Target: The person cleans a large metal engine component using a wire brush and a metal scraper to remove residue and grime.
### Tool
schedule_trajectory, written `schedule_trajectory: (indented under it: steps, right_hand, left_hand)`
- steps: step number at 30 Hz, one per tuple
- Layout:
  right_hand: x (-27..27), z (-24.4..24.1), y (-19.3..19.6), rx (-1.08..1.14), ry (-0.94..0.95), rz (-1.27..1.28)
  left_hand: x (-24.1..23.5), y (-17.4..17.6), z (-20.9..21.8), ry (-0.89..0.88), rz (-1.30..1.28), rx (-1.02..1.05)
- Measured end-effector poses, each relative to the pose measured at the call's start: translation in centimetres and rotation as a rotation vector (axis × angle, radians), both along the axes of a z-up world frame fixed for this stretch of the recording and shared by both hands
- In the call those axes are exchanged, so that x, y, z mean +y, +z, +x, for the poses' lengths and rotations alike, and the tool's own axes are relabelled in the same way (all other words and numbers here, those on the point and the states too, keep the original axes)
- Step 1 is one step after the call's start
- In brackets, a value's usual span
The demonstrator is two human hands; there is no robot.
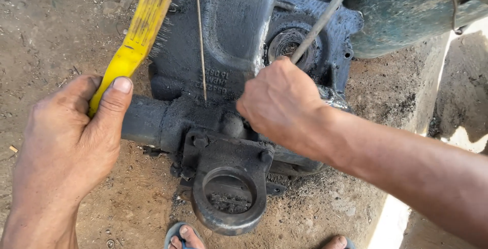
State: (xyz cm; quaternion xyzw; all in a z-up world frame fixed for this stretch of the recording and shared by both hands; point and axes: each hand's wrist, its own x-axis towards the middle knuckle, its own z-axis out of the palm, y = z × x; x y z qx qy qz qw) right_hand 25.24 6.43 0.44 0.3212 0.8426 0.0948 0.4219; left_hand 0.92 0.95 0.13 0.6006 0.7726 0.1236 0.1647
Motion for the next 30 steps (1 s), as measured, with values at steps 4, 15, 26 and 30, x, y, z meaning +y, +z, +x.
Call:
schedule_trajectory:
  steps: [4, 15, 26, 30]
  right_hand:
    - [1.0, 1.6, -1.3, 0.082, -0.026, -0.031]
    - [0.7, 2.3, 0.0, 0.060, 0.166, -0.065]
    - [-1.5, -0.5, 0.0, -0.017, -0.207, -0.121]
    - [-0.9, -1.8, 2.9, -0.153, -0.020, -0.107]
  left_hand:
    - [-0.1, 0.8, -0.3, 0.095, -0.017, -0.085]
    - [0.6, 1.1, -0.5, 0.084, -0.048, -0.172]
    - [1.1, 1.6, 0.1, 0.056, -0.097, -0.230]
    - [1.6, 0.9, 0.5, 0.036, -0.144, -0.194]
